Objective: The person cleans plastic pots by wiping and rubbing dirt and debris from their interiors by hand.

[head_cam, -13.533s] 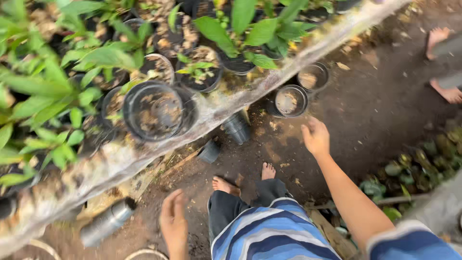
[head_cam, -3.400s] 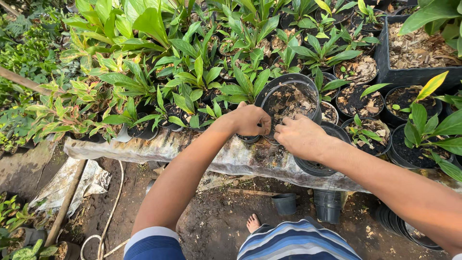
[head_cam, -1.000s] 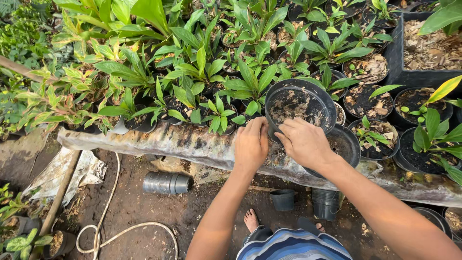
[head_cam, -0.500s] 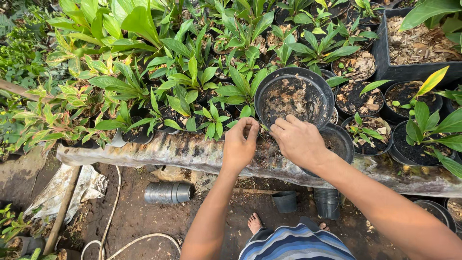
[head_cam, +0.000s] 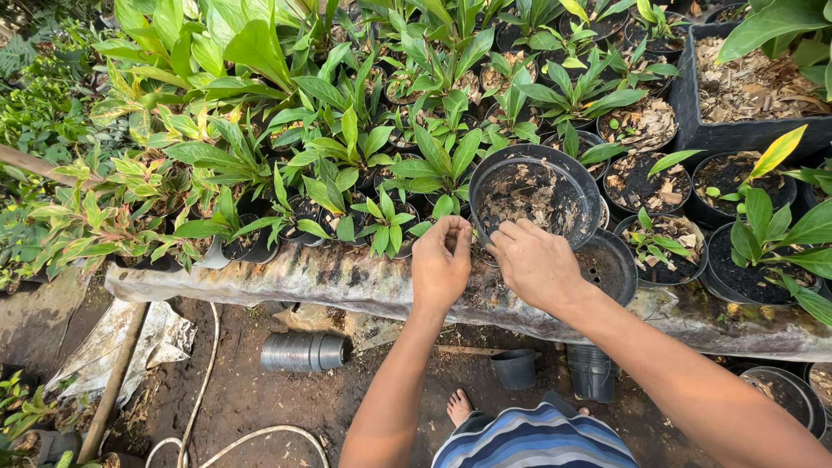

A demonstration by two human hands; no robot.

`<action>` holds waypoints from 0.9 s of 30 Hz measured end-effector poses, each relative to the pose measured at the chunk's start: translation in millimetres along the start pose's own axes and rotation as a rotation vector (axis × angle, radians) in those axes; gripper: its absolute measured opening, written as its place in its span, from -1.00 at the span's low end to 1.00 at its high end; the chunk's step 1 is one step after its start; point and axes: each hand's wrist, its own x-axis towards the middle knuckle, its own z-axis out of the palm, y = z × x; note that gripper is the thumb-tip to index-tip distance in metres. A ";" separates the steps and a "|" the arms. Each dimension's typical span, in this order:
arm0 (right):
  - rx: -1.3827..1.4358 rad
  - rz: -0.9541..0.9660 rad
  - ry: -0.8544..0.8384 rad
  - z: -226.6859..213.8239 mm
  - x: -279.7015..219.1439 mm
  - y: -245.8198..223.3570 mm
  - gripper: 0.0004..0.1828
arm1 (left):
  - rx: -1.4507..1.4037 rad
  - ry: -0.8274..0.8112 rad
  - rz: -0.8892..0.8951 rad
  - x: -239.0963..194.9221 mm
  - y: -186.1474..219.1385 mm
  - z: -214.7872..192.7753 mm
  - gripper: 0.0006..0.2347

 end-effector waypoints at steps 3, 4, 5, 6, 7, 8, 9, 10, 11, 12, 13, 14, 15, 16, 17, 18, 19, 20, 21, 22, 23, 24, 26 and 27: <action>0.022 0.010 0.034 0.6 0.8 1.1 -0.88 | -0.078 -0.012 -0.037 -3.0 -4.3 10.8 -0.92; 0.023 0.015 0.031 0.9 -0.4 0.8 -0.88 | -0.113 -0.007 -0.021 -5.9 -6.2 14.1 -0.92; 0.025 0.020 0.031 1.4 -0.5 0.6 -0.87 | -0.113 -0.012 -0.024 -8.2 -8.1 16.2 -0.92; 0.023 0.020 0.036 1.2 1.2 2.1 -0.86 | -0.155 0.009 -0.072 -7.2 -9.4 18.6 -0.91; 0.021 0.021 0.039 0.7 0.6 2.4 -0.86 | -0.198 0.029 -0.119 -6.0 -10.0 20.3 -0.91; 0.027 -0.011 0.063 0.4 0.3 1.3 -0.87 | -0.198 0.028 -0.114 -5.7 -9.8 20.3 -0.91; 0.033 -0.042 0.088 -0.2 0.6 1.2 -0.87 | -0.169 0.047 -0.085 -7.1 -9.1 19.7 -0.91; 0.032 -0.037 0.091 -0.4 0.4 1.1 -0.87 | -0.138 0.062 -0.059 -8.6 -8.0 19.3 -0.91; 0.006 -0.043 0.060 -0.2 0.6 1.0 -0.89 | -0.137 0.056 -0.056 -9.2 -6.8 18.3 -0.91; -0.021 -0.048 0.025 0.1 -0.6 0.9 -0.90 | -0.102 0.077 -0.045 -11.8 -5.6 17.0 -0.91; -0.021 -0.042 0.025 0.7 -1.5 0.5 -0.90 | -0.066 0.098 -0.033 -13.5 -4.4 16.6 -0.91; -0.018 -0.058 0.026 1.7 -1.2 0.2 -0.90 | -0.066 0.097 -0.034 -13.5 -3.3 16.9 -0.91; -0.015 -0.075 0.026 2.7 -1.5 -0.1 -0.89 | -0.073 0.098 -0.047 -12.9 -2.8 17.2 -0.91; -0.014 -0.076 0.026 4.1 -2.1 -1.1 -0.89 | -0.080 0.102 -0.058 -12.5 -2.9 16.8 -0.91; -0.020 -0.067 0.030 5.6 -3.5 -2.7 -0.90 | -0.079 0.103 -0.058 -14.2 -3.3 15.6 -0.91; -0.029 -0.059 0.035 6.1 -3.1 -2.2 -0.91 | -0.068 0.106 -0.011 -15.0 -3.5 15.2 -0.91; -0.031 -0.064 0.038 6.1 -2.5 -1.0 -0.91 | -0.056 0.109 0.037 -14.6 -3.5 14.9 -0.92; -0.035 -0.078 0.030 6.4 -3.5 -1.5 -0.89 | -0.054 0.113 0.035 -15.2 -3.7 13.7 -0.92; -0.039 -0.091 0.023 6.6 -4.0 -1.7 -0.85 | -0.004 0.134 0.092 -15.2 -3.8 12.8 -0.94; -0.035 -0.089 0.018 6.7 -5.2 -1.6 -0.85 | 0.048 0.149 0.146 -16.6 -3.9 11.8 -0.95; -0.045 -0.099 0.004 6.6 -4.3 0.3 -0.86 | 0.050 0.146 0.139 -14.8 -4.5 9.7 -0.95; -0.059 -0.110 -0.009 6.0 -3.1 2.9 -0.86 | 0.040 0.095 0.114 -10.3 -4.9 7.2 -0.94; -0.087 -0.113 -0.050 4.9 -1.4 7.3 -0.82 | 0.030 0.044 0.081 -8.4 -3.2 0.2 -0.93; -0.117 -0.118 -0.085 4.4 -2.8 8.1 -0.79 | 0.102 0.082 0.178 -10.3 -0.7 -4.3 -0.91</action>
